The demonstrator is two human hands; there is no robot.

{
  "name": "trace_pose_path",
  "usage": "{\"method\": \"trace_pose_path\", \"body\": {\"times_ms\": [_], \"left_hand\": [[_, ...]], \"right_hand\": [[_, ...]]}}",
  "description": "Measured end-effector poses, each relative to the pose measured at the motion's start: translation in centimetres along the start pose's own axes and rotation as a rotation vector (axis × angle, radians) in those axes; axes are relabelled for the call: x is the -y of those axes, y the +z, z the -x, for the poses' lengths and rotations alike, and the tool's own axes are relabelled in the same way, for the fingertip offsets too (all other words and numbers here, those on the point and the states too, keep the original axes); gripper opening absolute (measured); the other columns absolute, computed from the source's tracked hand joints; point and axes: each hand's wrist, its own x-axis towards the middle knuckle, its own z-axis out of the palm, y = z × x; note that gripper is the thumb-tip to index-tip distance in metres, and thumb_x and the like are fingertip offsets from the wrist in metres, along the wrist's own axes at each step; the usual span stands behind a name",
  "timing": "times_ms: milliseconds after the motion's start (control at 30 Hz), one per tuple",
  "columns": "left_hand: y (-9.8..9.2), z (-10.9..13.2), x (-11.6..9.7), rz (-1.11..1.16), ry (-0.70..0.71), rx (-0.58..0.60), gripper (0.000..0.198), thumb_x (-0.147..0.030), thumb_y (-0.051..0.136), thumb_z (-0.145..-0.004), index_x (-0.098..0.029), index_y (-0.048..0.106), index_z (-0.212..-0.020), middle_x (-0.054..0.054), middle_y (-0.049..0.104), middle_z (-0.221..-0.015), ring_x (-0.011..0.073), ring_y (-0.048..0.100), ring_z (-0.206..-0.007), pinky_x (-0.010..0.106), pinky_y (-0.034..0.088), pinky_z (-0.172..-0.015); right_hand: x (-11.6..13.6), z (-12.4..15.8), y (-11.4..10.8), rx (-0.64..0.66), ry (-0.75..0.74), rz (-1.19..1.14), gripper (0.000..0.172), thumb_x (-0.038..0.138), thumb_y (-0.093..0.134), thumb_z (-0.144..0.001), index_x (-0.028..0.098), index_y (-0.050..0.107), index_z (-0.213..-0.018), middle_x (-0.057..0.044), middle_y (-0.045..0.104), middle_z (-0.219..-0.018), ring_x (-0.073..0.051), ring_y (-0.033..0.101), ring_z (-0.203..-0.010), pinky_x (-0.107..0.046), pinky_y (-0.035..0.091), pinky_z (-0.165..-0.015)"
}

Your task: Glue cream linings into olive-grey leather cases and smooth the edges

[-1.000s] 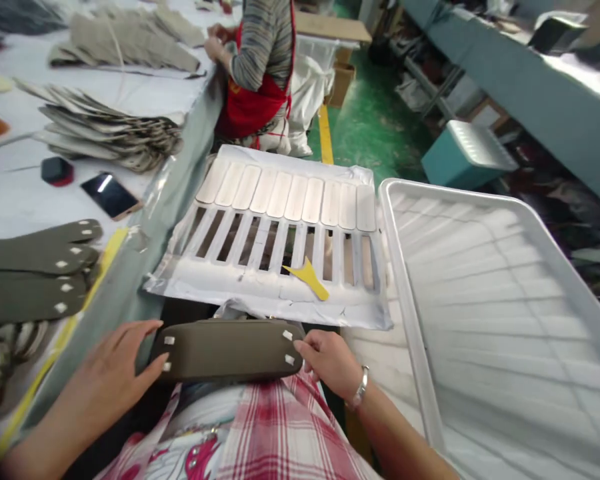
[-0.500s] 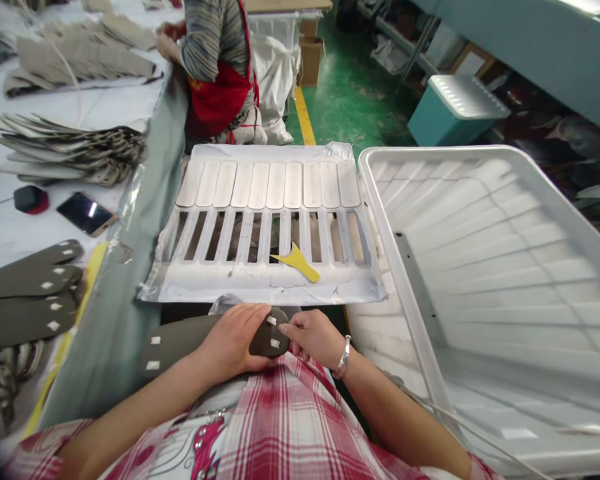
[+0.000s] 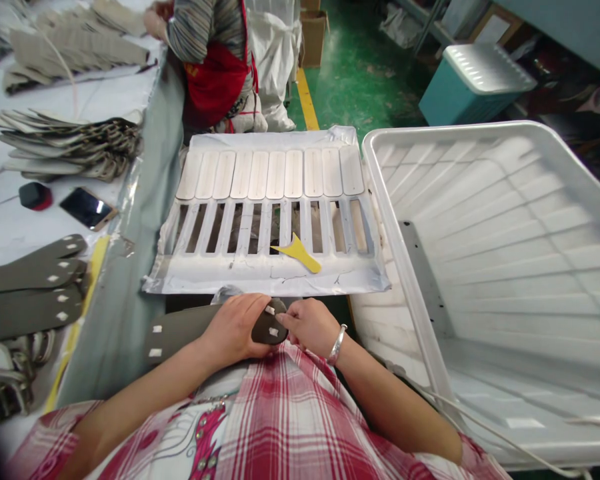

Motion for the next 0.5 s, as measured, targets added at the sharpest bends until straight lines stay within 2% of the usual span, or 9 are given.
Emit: {"method": "trace_pose_path", "body": {"times_ms": [333,500], "left_hand": [[0.14,-0.25,-0.63,-0.033,-0.013,0.001,0.061,-0.041,0.067,-0.059,-0.015,0.048,-0.11,0.011,0.055,-0.106,0.0285,0.05,-0.098,0.04,0.037,-0.088],[0.43,-0.28,-0.71,-0.053,-0.035,0.009,0.069,-0.042,0.069,-0.057,-0.014,0.046,-0.116,0.012,0.054,-0.112,0.0297,0.049,-0.102,0.041,0.035,-0.092]], "right_hand": [[-0.39,0.05,0.0,-0.027,-0.036,0.095,0.033,0.039,0.046,-0.082,0.017,0.052,-0.058,0.001,0.057,-0.043,-0.009,0.048,-0.034,-0.019,0.034,-0.037],[-0.51,0.01,0.04,-0.028,-0.038,0.052,0.031,0.038,0.048,-0.08,0.018,0.052,-0.057,0.002,0.056,-0.043,-0.009,0.049,-0.035,-0.019,0.035,-0.036]]}}
